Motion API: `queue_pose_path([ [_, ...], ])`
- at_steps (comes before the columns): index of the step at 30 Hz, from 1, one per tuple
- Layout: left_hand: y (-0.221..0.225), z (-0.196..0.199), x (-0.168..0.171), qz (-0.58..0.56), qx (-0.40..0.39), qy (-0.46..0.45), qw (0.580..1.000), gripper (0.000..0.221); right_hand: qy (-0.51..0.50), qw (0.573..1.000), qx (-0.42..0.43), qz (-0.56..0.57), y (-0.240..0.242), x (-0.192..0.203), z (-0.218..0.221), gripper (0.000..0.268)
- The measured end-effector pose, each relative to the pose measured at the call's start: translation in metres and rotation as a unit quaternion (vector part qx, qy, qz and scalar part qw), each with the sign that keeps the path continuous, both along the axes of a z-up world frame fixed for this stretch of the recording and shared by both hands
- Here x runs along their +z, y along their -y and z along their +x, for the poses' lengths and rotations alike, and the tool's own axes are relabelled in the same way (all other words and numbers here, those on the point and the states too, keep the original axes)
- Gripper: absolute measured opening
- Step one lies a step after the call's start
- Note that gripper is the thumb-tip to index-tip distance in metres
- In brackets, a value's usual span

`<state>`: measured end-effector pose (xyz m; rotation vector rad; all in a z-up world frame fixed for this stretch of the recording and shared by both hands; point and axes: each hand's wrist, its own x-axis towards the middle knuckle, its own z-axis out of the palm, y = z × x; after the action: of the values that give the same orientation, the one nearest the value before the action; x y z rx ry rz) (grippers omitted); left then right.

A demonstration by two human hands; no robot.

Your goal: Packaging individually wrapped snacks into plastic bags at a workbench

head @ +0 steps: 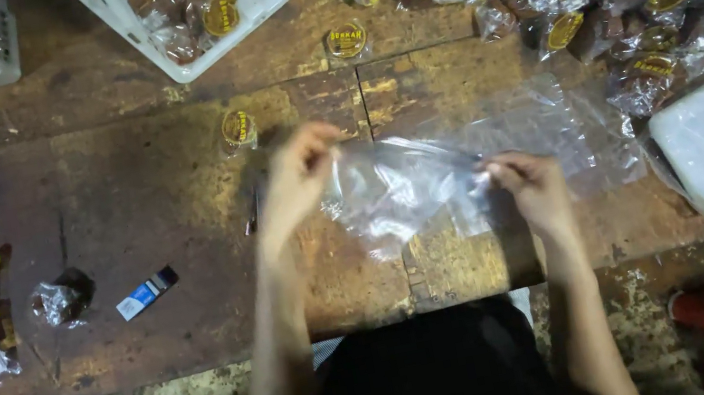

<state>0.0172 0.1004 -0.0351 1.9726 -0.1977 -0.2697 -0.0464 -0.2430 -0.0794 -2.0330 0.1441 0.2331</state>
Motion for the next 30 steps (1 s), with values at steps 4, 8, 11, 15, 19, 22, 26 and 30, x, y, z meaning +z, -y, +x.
queue_pose_path([
  [4, -0.052, 0.053, 0.026, 0.008, 0.329, 0.195, 0.924, 0.041, 0.065, 0.983, -0.158, 0.068, 0.021, 0.004, -0.003, 0.008],
  [8, -0.158, 0.167, -0.023, 0.007, 0.451, 0.174, 0.875, 0.114, 0.125, 0.955, -0.253, 0.093, 0.033, 0.019, -0.008, 0.05],
  [11, -0.175, 0.204, -0.058, 0.078, 0.42, 0.2, 0.881, 0.039, 0.164, 0.943, -0.256, 0.137, 0.035, 0.018, -0.013, 0.051],
  [15, -0.177, 0.193, -0.062, -0.03, 0.429, 0.128, 0.894, 0.051, 0.117, 0.919, -0.288, 0.243, 0.035, 0.01, -0.023, 0.018],
  [19, -0.168, 0.152, -0.019, -0.042, 0.371, 0.119, 0.92, 0.036, 0.089, 0.937, -0.224, 0.254, 0.024, 0.018, -0.021, 0.017],
  [22, -0.167, 0.129, 0.002, -0.032, 0.363, 0.057, 0.93, 0.047, 0.104, 0.94, -0.219, 0.241, 0.028, 0.004, -0.014, 0.016],
  [26, -0.188, 0.13, -0.009, -0.049, 0.342, 0.056, 0.937, 0.047, 0.096, 0.955, -0.181, 0.213, 0.02, 0.021, -0.013, 0.016],
  [30, -0.161, 0.097, 0.016, 0.067, 0.212, 0.096, 0.97, 0.023, 0.04, 0.96, -0.179, 0.211, 0.013, 0.035, -0.015, 0.019],
])
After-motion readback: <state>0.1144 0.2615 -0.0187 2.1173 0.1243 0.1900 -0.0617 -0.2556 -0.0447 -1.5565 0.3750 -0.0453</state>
